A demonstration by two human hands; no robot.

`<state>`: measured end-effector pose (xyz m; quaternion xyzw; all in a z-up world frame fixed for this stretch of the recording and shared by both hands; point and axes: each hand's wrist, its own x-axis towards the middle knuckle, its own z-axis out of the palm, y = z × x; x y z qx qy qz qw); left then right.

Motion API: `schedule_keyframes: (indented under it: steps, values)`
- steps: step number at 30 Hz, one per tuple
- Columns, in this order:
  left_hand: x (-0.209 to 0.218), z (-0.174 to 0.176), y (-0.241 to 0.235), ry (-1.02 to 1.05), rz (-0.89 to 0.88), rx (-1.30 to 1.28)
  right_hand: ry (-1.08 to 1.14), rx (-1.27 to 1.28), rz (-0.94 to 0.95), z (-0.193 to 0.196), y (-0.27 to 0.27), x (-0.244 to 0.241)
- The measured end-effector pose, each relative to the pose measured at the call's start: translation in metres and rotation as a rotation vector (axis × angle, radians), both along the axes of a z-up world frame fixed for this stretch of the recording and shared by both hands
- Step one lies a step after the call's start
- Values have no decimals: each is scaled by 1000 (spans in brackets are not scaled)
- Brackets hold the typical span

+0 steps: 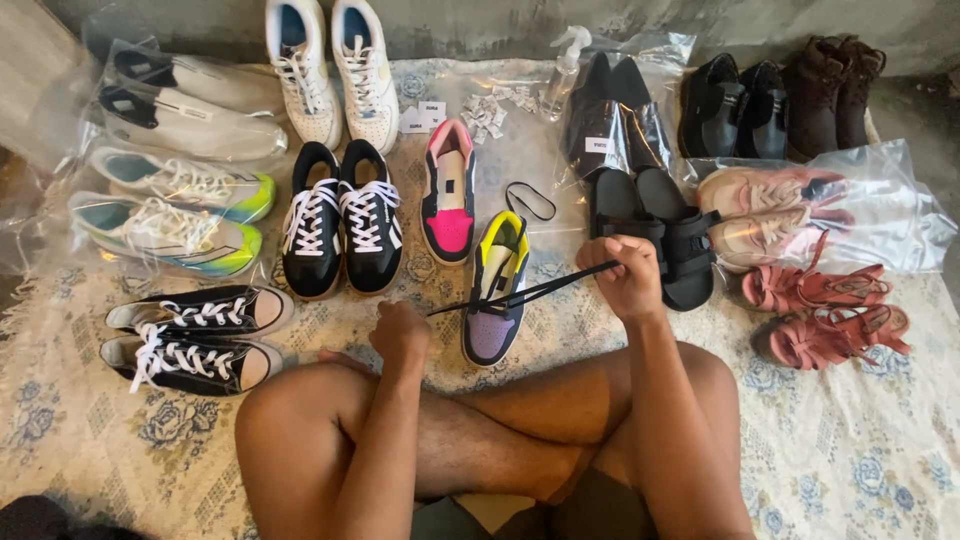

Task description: The person sits on a rug surrounded by various shoes and laces a pair of multi-colored sneakers. They thread the laces through the eyelets, pull them tight, and tie a knot.

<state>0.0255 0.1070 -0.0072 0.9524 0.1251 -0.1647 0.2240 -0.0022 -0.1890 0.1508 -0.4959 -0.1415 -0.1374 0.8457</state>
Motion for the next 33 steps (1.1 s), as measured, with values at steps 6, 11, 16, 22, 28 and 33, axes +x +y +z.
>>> schedule_keyframes:
  steps: [6, 11, 16, 22, 28, 33]
  values:
    - [4, 14, -1, 35, -78, 94, 12, 21, -32, -7, 6, -5]
    - [8, 7, -6, -284, -144, 144, 13, 19, -15, -17, 2, -6]
    - [4, 56, -44, -683, -357, -376, 5, 14, -13, -20, 7, -6]
    - [6, 43, -67, -564, -567, -383, 18, 36, 27, -38, 6, -3]
    - [6, 32, -70, -544, -655, -103, 47, 62, 53, -57, 4, 8]
    - [4, 42, -73, -430, -664, -66, 84, 92, 83, -57, 6, 15]
